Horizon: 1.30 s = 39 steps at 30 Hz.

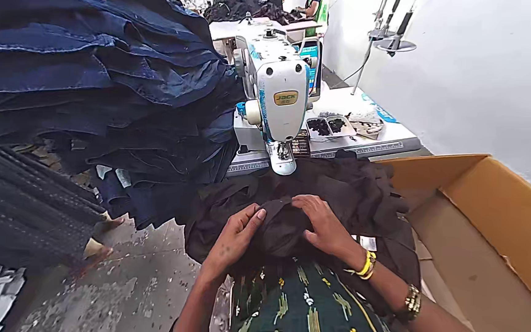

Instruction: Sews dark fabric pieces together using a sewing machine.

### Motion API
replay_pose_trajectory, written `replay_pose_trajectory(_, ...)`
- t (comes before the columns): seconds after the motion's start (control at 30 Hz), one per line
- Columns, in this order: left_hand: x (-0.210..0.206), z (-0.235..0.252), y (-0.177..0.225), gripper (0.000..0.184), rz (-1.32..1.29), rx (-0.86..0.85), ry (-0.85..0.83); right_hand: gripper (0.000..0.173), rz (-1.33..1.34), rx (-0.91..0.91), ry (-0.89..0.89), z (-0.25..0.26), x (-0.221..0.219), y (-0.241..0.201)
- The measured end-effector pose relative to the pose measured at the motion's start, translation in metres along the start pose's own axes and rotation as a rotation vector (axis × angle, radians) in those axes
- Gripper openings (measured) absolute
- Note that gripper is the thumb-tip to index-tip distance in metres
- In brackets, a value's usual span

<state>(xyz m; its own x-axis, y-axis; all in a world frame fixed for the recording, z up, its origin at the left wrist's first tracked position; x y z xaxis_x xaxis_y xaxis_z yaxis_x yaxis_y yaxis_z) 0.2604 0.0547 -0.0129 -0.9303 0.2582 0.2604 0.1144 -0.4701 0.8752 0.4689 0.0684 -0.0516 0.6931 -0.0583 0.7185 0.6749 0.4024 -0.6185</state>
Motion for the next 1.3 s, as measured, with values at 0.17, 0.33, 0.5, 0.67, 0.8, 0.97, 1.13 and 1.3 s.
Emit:
replay_pose_trajectory(0.17, 0.024, 0.007, -0.006, 0.027, -0.223, 0.019, 0.143, 0.026, 0.294, 0.033, -0.135, 0.024, 0.010, -0.011)
replay_pose_trajectory(0.33, 0.012, 0.008, -0.016, 0.026, -0.468, 0.076, 0.115, 0.065, 0.402, 0.081, -0.362, 0.028, -0.003, -0.041)
replay_pose_trajectory(0.5, 0.014, 0.012, -0.012, 0.027, -0.675, 0.025, 0.125, 0.040, 0.607, 0.048, -0.603, 0.034, -0.037, -0.036)
replay_pose_trajectory(0.67, 0.055, 0.005, -0.036, 0.028, -0.382, 0.010, 0.177, 0.017, 0.819, -0.050, -0.614, 0.051, 0.005, -0.015)
replay_pose_trajectory(0.8, 0.046, 0.022, -0.055, 0.039, 0.491, 0.066, 0.039, 0.021, 0.451, -0.067, -0.335, 0.062, 0.020, -0.010)
replay_pose_trajectory(0.97, -0.012, 0.056, -0.021, 0.026, 0.074, -0.082, 0.030, 0.024, 0.407, -0.037, -0.132, 0.078, 0.040, -0.028)
replay_pose_trajectory(1.13, 0.008, 0.091, -0.056, 0.019, 0.129, 0.080, 0.076, 0.017, 0.429, -0.339, -0.016, 0.102, 0.031, 0.027)
replay_pose_trajectory(1.3, 0.016, 0.117, -0.071, 0.013, 0.126, 0.208, 0.121, 0.020, 0.482, -0.392, 0.022, 0.109, 0.028, 0.034)
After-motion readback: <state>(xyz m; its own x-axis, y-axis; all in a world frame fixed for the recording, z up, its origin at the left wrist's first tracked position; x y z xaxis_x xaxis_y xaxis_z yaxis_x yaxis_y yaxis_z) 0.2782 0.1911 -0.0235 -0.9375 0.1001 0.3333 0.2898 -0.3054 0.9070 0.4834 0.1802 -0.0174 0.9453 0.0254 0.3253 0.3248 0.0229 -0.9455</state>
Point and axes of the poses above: each hand's wrist, its own z-axis towards the middle knuckle, its own x-axis out of the back of the hand, y = z × x, the point moved 6 cm from there along z, towards the middle knuckle, and after that the axes turned 15 degrees about -x, right-handed, at the moved point
